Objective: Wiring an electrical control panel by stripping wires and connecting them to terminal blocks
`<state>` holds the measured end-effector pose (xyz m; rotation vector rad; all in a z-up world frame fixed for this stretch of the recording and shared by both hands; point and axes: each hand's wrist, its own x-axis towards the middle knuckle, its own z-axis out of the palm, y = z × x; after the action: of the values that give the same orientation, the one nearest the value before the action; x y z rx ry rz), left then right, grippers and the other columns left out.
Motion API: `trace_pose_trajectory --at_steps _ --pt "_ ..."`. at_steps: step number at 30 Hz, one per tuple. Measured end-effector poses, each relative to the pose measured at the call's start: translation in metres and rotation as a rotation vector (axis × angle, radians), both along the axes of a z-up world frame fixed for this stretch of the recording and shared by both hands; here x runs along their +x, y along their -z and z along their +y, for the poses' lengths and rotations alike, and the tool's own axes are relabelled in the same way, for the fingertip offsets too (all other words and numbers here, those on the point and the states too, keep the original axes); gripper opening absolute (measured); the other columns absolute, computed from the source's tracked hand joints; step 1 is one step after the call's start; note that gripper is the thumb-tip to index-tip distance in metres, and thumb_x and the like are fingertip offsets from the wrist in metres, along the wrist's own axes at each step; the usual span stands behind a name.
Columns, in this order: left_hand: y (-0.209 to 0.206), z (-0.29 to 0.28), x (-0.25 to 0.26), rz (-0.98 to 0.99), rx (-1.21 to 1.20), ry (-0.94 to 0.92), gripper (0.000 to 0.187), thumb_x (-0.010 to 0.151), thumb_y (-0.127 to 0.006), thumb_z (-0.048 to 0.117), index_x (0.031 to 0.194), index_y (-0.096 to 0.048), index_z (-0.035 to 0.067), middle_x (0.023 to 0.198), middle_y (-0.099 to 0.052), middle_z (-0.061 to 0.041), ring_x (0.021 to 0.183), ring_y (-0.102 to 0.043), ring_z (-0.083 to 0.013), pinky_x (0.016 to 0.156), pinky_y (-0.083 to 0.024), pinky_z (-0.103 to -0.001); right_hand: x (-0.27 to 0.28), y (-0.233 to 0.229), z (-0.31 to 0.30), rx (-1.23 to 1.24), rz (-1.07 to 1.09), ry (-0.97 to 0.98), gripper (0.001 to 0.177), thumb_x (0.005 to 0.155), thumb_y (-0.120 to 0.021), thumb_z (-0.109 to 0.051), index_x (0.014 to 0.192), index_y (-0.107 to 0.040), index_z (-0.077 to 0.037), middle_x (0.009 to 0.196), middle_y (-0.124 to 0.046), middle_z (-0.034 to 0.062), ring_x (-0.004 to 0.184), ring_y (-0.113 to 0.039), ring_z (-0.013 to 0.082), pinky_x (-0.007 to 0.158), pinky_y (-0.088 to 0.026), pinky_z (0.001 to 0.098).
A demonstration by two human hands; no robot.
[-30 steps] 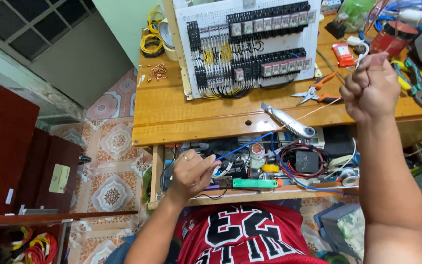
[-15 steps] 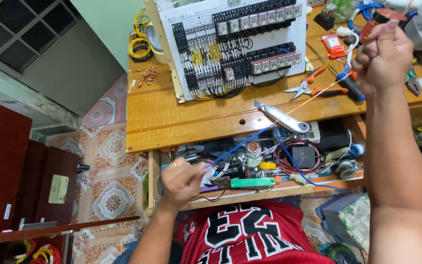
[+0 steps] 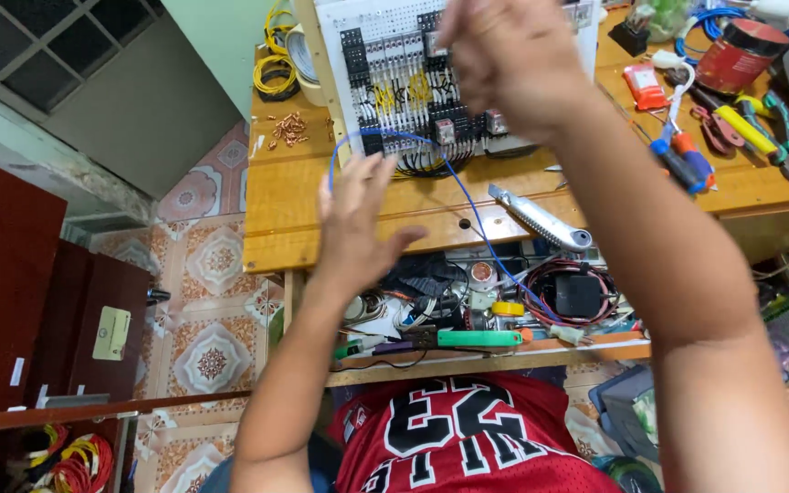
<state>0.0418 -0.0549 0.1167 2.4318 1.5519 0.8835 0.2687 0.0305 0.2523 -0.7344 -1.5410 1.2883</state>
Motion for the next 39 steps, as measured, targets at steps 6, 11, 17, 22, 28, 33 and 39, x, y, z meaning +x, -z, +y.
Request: trace_pose_trajectory --at_steps 6,11,17,22,28,33,39 --pt "0.030 0.025 0.029 -0.120 0.140 -0.090 0.046 0.100 -0.061 0.046 0.129 -0.057 0.011 0.135 -0.060 -0.020 0.115 -0.058 -0.0429 0.087 -0.039 -0.054 -0.067 -0.014 -0.026 0.063 0.071 -0.481 0.034 0.112 -0.042 -0.033 0.104 -0.063 -0.007 0.063 -0.042 -0.0030 0.049 -0.037 0.0072 0.044 -0.034 0.0194" --pt "0.021 0.021 0.008 -0.286 0.309 0.096 0.024 0.109 -0.048 0.022 0.110 -0.069 0.012 0.108 -0.073 -0.005 0.097 -0.067 -0.0304 0.087 -0.043 -0.046 -0.075 -0.012 -0.033 0.237 0.006 -0.376 0.042 0.110 -0.041 -0.035 0.107 -0.064 0.000 0.069 -0.044 0.0020 0.057 -0.041 0.0099 0.053 -0.035 0.0218" --pt "-0.004 -0.004 0.002 -0.475 0.302 0.371 0.018 0.106 -0.051 0.008 0.092 -0.057 0.000 0.085 -0.061 -0.014 0.077 -0.059 -0.0305 0.073 -0.046 -0.039 -0.058 0.027 -0.041 0.457 -0.303 -0.062 0.045 0.108 -0.046 -0.033 0.138 -0.050 0.000 0.124 -0.058 0.0165 0.113 -0.061 0.0254 0.090 -0.057 0.0337" --pt "0.012 -0.007 -0.017 -0.540 0.381 0.184 0.016 0.100 -0.063 0.021 0.088 -0.071 0.014 0.081 -0.068 -0.004 0.068 -0.067 -0.0274 0.062 -0.055 -0.035 -0.024 0.100 -0.078 0.586 -0.388 0.109 0.087 0.087 -0.087 -0.024 0.155 -0.039 0.003 0.141 -0.052 0.0278 0.127 -0.055 0.0482 0.105 -0.049 0.0545" --pt "-0.008 -0.015 -0.040 -0.529 0.540 -0.051 0.021 0.098 -0.064 0.007 0.078 -0.065 0.011 0.063 -0.052 -0.003 0.051 -0.052 -0.0229 0.052 -0.047 -0.030 0.011 0.157 -0.158 0.328 -0.625 -0.126 0.109 0.065 -0.098 -0.037 0.152 -0.042 -0.003 0.134 -0.056 0.0218 0.122 -0.059 0.0442 0.101 -0.053 0.0519" --pt "-0.008 -0.010 -0.053 -0.810 0.485 -0.153 0.023 0.101 -0.054 0.002 0.079 -0.061 0.003 0.063 -0.060 -0.006 0.044 -0.058 -0.0135 0.042 -0.048 -0.024 0.047 0.169 -0.185 0.087 -0.797 -0.175 0.063 0.083 -0.071 -0.008 0.144 -0.057 -0.007 0.094 -0.081 0.0178 0.070 -0.080 0.0320 0.062 -0.062 0.0427" --pt "0.006 0.002 -0.084 -1.079 0.505 -0.259 0.025 0.107 -0.046 0.013 0.085 -0.055 0.007 0.062 -0.056 -0.003 0.045 -0.054 -0.0067 0.043 -0.044 -0.021 0.152 0.121 -0.172 0.026 -0.935 0.017 0.030 0.086 -0.068 -0.012 0.113 -0.081 -0.008 0.100 -0.085 0.0219 0.095 -0.079 0.0466 0.081 -0.063 0.0556"
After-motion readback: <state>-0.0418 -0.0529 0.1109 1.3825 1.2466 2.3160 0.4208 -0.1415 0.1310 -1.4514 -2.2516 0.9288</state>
